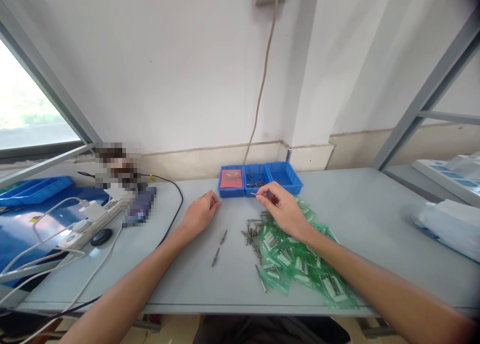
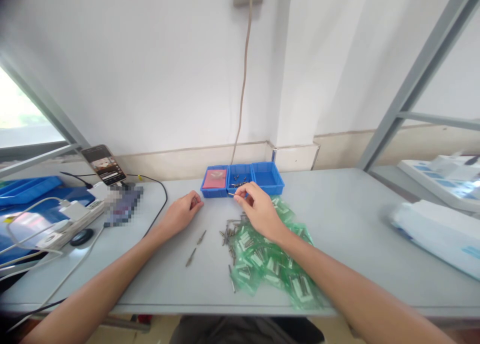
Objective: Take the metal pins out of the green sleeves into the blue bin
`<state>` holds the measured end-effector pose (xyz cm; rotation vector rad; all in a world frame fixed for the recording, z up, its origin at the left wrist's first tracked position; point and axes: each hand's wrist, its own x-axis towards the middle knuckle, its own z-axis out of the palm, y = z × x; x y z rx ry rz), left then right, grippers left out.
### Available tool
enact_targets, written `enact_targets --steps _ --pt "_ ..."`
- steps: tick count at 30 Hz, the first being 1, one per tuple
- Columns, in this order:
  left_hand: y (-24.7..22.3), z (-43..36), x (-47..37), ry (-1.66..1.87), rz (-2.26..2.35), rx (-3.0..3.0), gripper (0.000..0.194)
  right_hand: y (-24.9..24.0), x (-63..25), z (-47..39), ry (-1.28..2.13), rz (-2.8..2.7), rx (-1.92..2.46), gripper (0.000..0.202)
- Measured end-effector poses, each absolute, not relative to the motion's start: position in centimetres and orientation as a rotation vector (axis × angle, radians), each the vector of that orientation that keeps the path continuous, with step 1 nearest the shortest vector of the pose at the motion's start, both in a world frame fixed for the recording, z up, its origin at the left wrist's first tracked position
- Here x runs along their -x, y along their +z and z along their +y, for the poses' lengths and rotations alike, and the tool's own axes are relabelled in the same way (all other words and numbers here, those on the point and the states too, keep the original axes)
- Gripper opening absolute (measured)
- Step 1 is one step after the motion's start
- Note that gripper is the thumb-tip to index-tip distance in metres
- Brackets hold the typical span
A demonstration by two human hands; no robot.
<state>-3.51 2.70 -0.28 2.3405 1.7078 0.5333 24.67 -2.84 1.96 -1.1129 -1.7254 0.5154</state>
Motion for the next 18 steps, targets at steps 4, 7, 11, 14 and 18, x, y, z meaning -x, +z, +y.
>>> enact_targets --steps 4,7,11,14,18 --pt "-0.42 2.82 3.62 0.552 1.724 -2.322 0.016 2.08 -24.65 -2.92 0.514 -1.718 1.120 0.010" --pt "-0.34 2.87 3.65 0.525 1.756 -2.304 0.024 2.12 -24.67 -2.92 0.514 -1.717 1.127 0.012" --pt "-0.08 2.75 3.58 0.529 1.736 -2.299 0.022 2.00 -24.73 -2.86 0.514 -1.722 1.118 0.014" --pt "-0.04 2.69 3.58 0.526 1.718 -2.326 0.012 1.94 -24.74 -2.83 0.518 -1.723 1.113 0.014" --pt "-0.05 2.70 3.57 0.519 1.717 -2.334 0.009 2.00 -24.71 -2.82 0.515 -1.727 1.112 0.013"
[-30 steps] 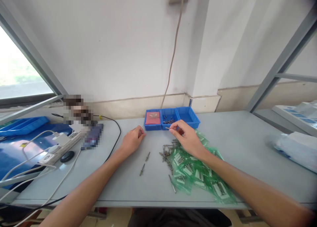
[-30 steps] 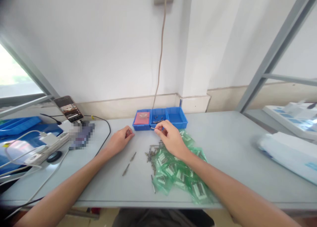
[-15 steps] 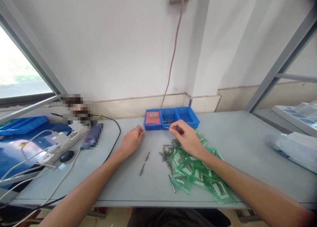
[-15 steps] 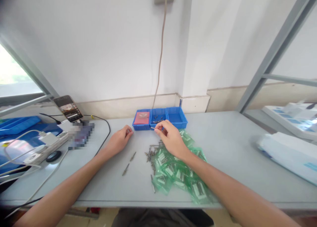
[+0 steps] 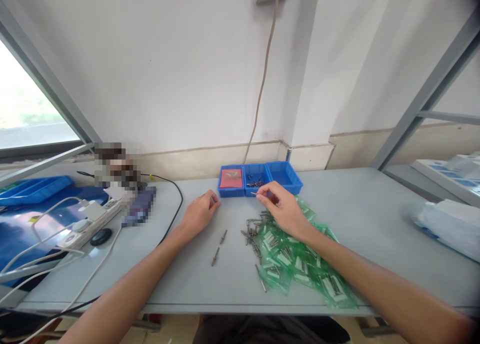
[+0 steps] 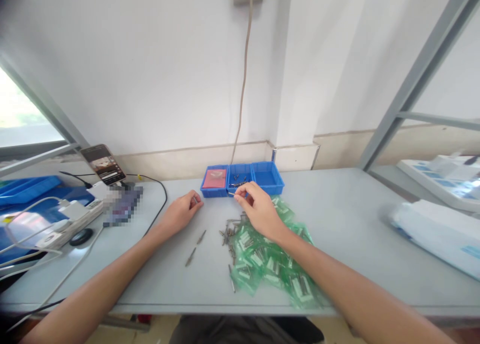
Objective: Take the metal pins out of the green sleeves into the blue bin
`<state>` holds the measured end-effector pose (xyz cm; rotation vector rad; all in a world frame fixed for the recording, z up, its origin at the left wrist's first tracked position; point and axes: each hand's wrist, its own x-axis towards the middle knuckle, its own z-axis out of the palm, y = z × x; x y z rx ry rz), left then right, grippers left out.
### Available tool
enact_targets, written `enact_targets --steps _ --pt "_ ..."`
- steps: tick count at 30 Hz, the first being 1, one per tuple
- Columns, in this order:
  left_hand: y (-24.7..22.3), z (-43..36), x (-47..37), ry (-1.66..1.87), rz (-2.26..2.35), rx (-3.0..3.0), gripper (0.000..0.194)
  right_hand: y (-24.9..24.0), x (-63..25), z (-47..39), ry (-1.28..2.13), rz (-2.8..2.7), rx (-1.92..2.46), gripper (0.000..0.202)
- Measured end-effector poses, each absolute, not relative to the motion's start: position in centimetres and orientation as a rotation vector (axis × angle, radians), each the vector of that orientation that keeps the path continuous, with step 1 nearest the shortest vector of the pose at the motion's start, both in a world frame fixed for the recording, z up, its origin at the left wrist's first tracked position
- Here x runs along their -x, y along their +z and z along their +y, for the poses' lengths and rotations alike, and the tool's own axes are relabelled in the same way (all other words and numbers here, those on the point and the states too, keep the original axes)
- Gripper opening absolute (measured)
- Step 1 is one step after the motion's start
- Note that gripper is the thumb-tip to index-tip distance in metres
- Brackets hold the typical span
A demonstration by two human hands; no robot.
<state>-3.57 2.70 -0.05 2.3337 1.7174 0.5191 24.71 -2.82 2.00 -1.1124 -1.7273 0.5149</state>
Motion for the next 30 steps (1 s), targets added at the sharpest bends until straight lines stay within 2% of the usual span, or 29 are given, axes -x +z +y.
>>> enact_targets --steps 7,15,21,30 --pt "0.30 2.44 3.31 0.515 1.720 -2.324 0.009 2.18 -24.71 -3.00 0.565 -1.679 1.128 0.016" --pt "0.41 2.10 3.23 0.538 1.725 -2.324 0.011 2.56 -24.81 -2.78 0.886 -1.501 1.122 0.033" --pt "0.67 1.93 3.08 0.524 1.729 -2.332 0.012 2.32 -24.89 -2.28 0.988 -1.375 1.051 0.039" --pt "0.17 2.11 3.32 0.558 1.716 -2.350 0.014 2.64 -24.74 -2.55 0.920 -1.271 1.042 0.038"
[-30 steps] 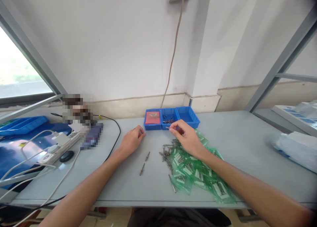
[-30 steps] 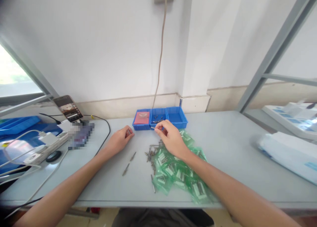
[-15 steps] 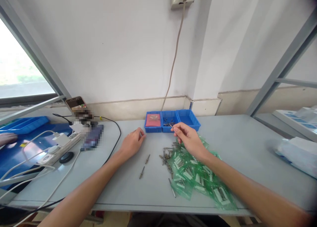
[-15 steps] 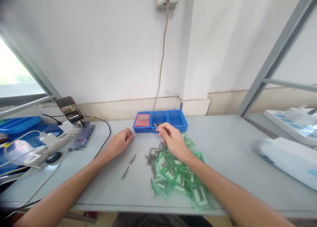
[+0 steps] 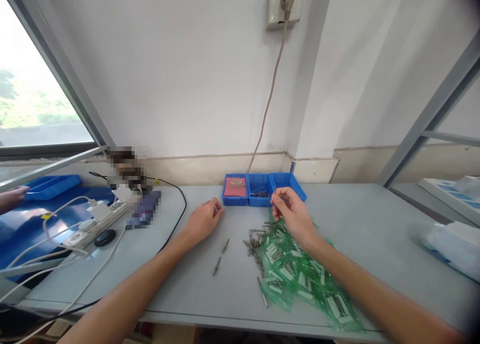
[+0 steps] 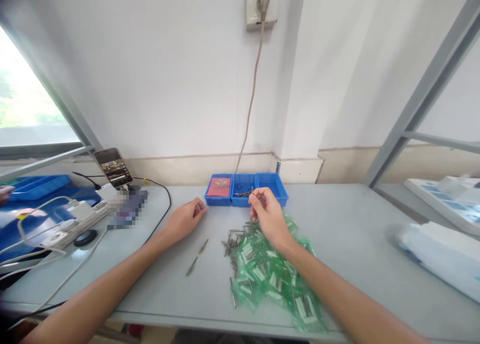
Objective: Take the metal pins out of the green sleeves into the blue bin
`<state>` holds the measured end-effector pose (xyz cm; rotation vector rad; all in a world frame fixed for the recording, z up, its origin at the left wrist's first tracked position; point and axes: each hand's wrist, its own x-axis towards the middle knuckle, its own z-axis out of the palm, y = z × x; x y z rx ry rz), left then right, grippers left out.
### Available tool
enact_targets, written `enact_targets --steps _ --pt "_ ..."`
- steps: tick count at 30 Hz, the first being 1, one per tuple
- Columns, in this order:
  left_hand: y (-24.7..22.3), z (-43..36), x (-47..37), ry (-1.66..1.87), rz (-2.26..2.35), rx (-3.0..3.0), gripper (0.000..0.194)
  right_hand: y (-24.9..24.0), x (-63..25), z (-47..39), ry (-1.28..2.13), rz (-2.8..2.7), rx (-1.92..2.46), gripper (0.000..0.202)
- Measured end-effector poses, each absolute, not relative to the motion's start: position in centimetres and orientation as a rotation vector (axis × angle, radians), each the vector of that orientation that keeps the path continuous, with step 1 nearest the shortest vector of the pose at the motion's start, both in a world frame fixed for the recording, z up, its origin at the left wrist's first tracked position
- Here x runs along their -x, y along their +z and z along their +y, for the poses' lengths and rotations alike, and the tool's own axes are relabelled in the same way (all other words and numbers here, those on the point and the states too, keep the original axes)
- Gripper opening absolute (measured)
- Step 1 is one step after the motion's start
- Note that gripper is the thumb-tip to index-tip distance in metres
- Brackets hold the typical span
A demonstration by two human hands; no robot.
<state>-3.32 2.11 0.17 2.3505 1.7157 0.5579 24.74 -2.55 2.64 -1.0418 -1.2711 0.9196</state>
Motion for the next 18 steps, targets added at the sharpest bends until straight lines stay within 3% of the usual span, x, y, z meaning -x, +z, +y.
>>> enact_targets --steps 10,18 --pt "0.53 1.92 3.18 0.555 1.703 -2.365 0.014 2.41 -24.44 -3.36 0.674 -1.566 1.075 0.024" --pt "0.02 2.11 3.40 0.541 1.700 -2.413 0.019 2.82 -24.71 -3.32 0.796 -1.531 1.090 0.028"
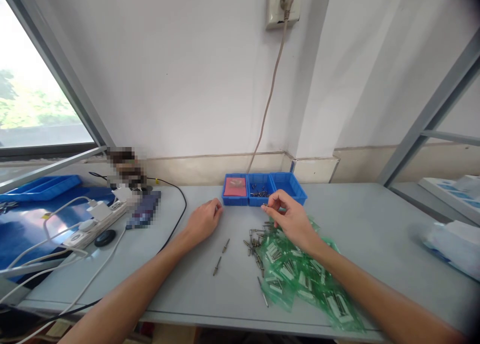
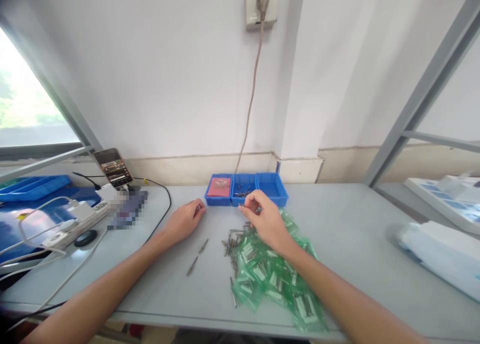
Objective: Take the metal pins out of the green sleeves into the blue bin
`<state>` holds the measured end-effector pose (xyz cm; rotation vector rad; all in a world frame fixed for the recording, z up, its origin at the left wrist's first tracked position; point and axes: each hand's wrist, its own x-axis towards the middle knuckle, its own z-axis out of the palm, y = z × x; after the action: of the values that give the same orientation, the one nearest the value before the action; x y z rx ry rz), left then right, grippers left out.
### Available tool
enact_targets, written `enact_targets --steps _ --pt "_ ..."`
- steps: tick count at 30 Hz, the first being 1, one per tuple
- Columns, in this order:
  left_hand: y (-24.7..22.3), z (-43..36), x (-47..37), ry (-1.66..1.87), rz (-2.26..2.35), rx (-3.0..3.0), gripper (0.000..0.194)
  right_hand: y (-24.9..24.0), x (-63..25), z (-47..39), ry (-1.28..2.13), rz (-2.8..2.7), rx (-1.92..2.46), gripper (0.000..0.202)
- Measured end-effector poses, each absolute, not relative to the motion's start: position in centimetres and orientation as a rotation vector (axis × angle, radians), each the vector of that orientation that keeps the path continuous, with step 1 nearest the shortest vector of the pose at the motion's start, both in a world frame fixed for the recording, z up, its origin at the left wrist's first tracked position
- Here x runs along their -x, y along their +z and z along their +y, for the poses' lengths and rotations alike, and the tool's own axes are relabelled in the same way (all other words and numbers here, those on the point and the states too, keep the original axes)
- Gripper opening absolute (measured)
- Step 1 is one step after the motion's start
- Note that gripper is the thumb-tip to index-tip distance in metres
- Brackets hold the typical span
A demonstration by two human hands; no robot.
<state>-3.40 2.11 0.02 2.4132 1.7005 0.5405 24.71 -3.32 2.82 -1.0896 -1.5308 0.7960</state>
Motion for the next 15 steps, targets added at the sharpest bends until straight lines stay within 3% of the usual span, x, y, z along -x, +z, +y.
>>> enact_targets --steps 5,15 --pt "-0.23 2.47 3.63 0.507 1.713 -2.423 0.028 3.23 -24.89 -2.97 0.868 -1.466 1.106 0.030" --pt "0.70 2.00 3.20 0.430 1.722 -2.431 0.020 2.83 -25.38 -2.56 1.295 -1.123 0.951 0.034"
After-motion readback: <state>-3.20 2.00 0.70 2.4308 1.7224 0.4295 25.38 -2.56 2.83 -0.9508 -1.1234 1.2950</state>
